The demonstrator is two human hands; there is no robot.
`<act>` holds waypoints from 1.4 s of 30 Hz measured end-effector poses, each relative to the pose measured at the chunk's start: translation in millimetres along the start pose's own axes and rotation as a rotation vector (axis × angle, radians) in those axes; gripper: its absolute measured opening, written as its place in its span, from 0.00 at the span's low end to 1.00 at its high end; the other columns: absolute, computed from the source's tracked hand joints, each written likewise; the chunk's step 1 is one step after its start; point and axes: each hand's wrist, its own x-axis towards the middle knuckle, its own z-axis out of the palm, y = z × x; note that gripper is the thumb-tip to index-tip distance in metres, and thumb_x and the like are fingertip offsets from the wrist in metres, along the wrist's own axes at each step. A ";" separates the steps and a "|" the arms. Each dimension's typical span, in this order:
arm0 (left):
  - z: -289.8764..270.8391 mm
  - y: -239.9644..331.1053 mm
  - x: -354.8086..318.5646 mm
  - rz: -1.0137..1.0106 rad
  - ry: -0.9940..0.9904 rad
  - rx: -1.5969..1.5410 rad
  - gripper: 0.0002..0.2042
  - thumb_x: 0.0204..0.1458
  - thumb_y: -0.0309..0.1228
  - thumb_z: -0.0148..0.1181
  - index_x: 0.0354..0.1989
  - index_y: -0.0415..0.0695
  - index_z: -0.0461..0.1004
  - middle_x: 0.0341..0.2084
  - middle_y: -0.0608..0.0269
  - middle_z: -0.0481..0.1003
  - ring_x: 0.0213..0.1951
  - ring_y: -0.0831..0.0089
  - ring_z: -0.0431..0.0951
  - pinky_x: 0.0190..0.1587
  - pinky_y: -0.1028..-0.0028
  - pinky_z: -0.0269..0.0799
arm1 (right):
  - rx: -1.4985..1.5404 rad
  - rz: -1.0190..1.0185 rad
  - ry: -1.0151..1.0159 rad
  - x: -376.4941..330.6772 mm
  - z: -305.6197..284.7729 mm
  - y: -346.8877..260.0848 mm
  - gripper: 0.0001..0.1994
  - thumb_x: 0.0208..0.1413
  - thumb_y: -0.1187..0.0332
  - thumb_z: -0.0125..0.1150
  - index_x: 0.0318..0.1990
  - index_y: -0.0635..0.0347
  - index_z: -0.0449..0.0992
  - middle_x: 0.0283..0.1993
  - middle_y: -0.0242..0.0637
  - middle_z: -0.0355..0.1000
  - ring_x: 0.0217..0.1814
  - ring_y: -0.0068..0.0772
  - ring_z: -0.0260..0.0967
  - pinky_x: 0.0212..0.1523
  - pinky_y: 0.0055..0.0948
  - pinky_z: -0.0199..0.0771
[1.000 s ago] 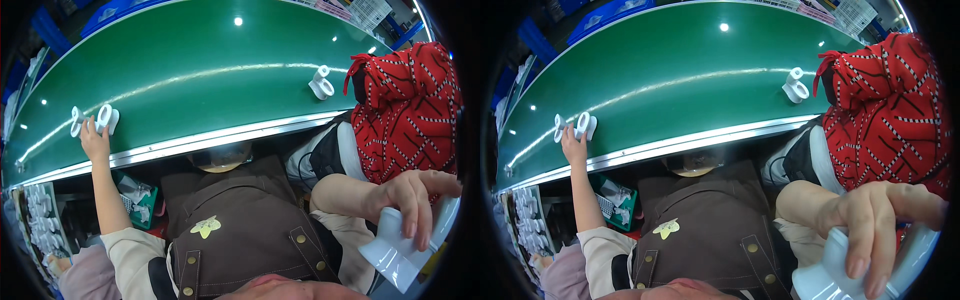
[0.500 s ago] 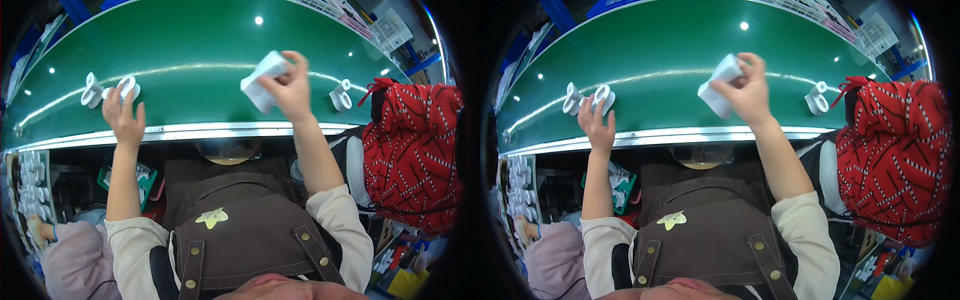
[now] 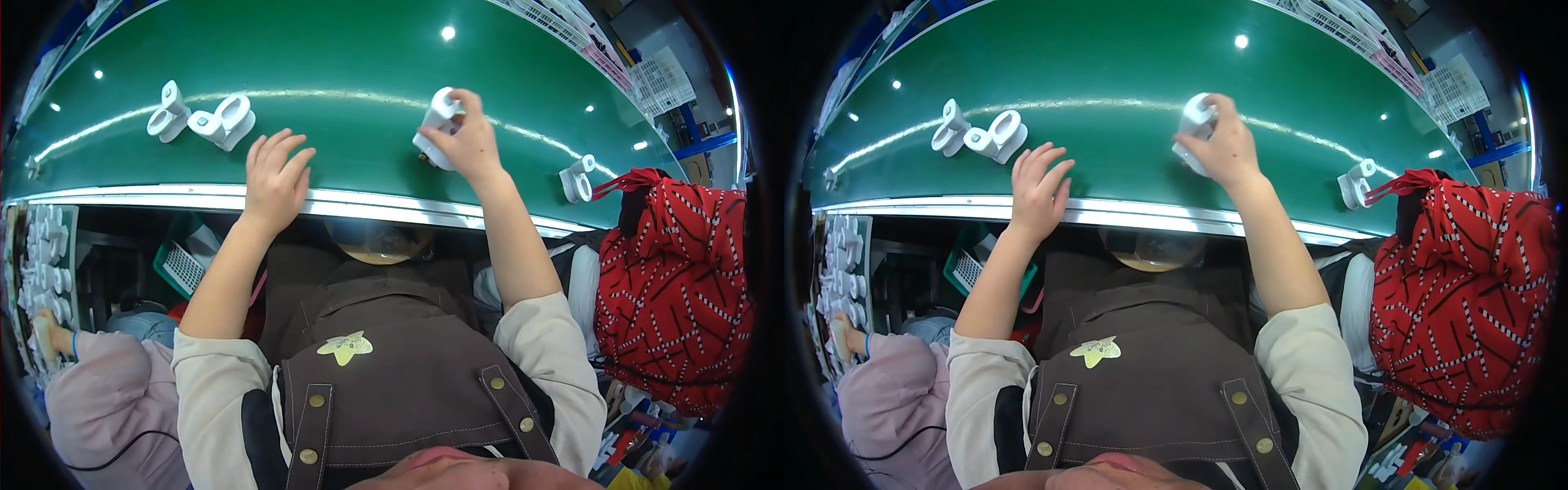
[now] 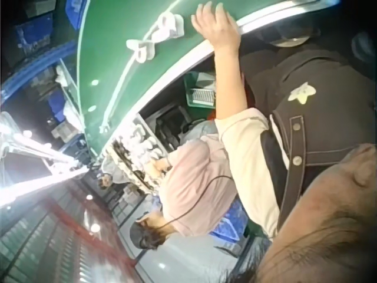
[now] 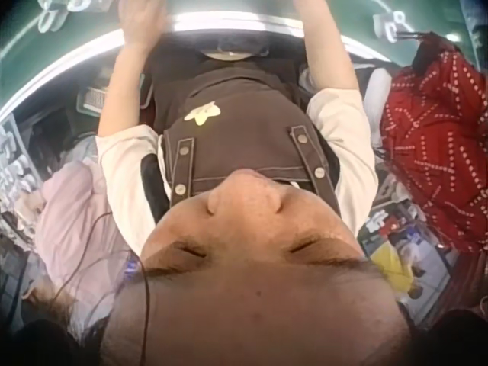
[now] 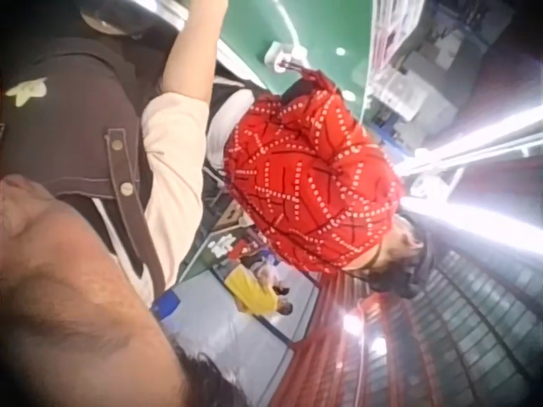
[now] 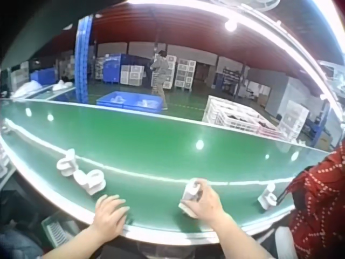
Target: The person repeatedly takes miniature toilet toys and small batteries from a conveyor belt, inserts the batteries into the compartments of each toilet by hand, and places the assembled toilets back onto the conveyor belt.
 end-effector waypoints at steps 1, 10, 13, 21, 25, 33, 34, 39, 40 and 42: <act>3.9 2.5 3.4 -0.004 0.000 -0.002 0.16 0.43 0.23 0.63 0.43 0.46 0.76 0.49 0.60 0.72 0.58 0.58 0.69 0.63 0.53 0.57 | 0.115 0.036 0.102 1.1 -4.6 -0.5 0.33 0.41 0.61 0.76 0.53 0.54 0.64 0.46 0.45 0.74 0.43 0.48 0.76 0.43 0.40 0.77; 52.2 39.3 46.7 0.104 0.007 -0.284 0.16 0.42 0.21 0.62 0.42 0.42 0.76 0.43 0.57 0.77 0.49 0.58 0.76 0.54 0.59 0.68 | 0.399 -0.016 0.388 -3.9 -14.2 13.0 0.34 0.43 0.66 0.76 0.55 0.57 0.60 0.53 0.46 0.71 0.50 0.43 0.75 0.46 0.39 0.77; 99.6 83.9 74.0 0.315 -0.153 -0.302 0.17 0.51 0.23 0.53 0.51 0.43 0.73 0.53 0.52 0.73 0.54 0.54 0.73 0.55 0.58 0.69 | -0.017 0.222 0.368 -6.3 -24.8 48.0 0.34 0.43 0.63 0.75 0.56 0.57 0.61 0.52 0.49 0.71 0.49 0.50 0.75 0.48 0.42 0.75; 148.9 117.6 88.4 0.240 -0.405 -0.042 0.08 0.50 0.30 0.53 0.38 0.45 0.75 0.33 0.61 0.73 0.41 0.63 0.74 0.44 0.64 0.71 | -0.373 -0.058 0.247 -33.2 -50.4 71.4 0.44 0.41 0.69 0.73 0.67 0.58 0.54 0.70 0.54 0.52 0.67 0.60 0.57 0.62 0.47 0.62; 161.7 64.6 56.4 -0.343 -0.083 -0.537 0.10 0.56 0.26 0.49 0.44 0.41 0.73 0.34 0.55 0.73 0.34 0.65 0.74 0.39 0.65 0.73 | -0.110 -0.284 0.382 -21.1 -30.0 4.4 0.35 0.47 0.71 0.66 0.65 0.58 0.60 0.71 0.54 0.51 0.72 0.57 0.50 0.68 0.46 0.54; -17.5 -6.7 -41.9 -0.996 0.423 -2.036 0.16 0.64 0.34 0.51 0.57 0.41 0.65 0.39 0.63 0.70 0.33 0.77 0.67 0.34 0.78 0.66 | 0.396 -0.496 -0.149 26.3 126.7 -123.5 0.37 0.46 0.71 0.67 0.65 0.59 0.59 0.66 0.49 0.59 0.69 0.52 0.56 0.69 0.43 0.55; -25.9 -13.3 -49.0 -0.959 0.478 -2.042 0.14 0.64 0.35 0.52 0.54 0.41 0.67 0.38 0.64 0.70 0.33 0.77 0.67 0.34 0.78 0.66 | 0.364 -0.599 -0.161 36.8 141.0 -141.3 0.40 0.45 0.70 0.69 0.68 0.57 0.56 0.67 0.46 0.60 0.68 0.49 0.58 0.68 0.42 0.56; -37.0 -41.6 -65.9 -0.889 0.588 -2.068 0.11 0.63 0.36 0.53 0.46 0.43 0.70 0.35 0.65 0.70 0.31 0.77 0.66 0.32 0.78 0.64 | 0.379 -0.554 -0.581 81.5 177.7 -167.7 0.42 0.42 0.71 0.72 0.67 0.53 0.57 0.63 0.47 0.65 0.65 0.50 0.62 0.69 0.45 0.54; -37.6 -44.2 -65.6 -0.916 0.592 -2.063 0.10 0.63 0.36 0.53 0.45 0.43 0.71 0.34 0.65 0.71 0.31 0.77 0.66 0.32 0.78 0.63 | 0.242 -0.611 -0.598 85.7 175.5 -169.7 0.40 0.42 0.71 0.72 0.66 0.53 0.60 0.60 0.46 0.67 0.64 0.48 0.63 0.68 0.45 0.54; -34.6 -46.8 -62.9 -0.943 0.602 -2.067 0.09 0.63 0.36 0.53 0.44 0.44 0.71 0.34 0.66 0.71 0.31 0.77 0.66 0.31 0.79 0.63 | 0.091 -0.695 -0.577 86.9 166.0 -166.0 0.35 0.41 0.68 0.73 0.60 0.54 0.67 0.54 0.44 0.72 0.59 0.44 0.67 0.67 0.45 0.53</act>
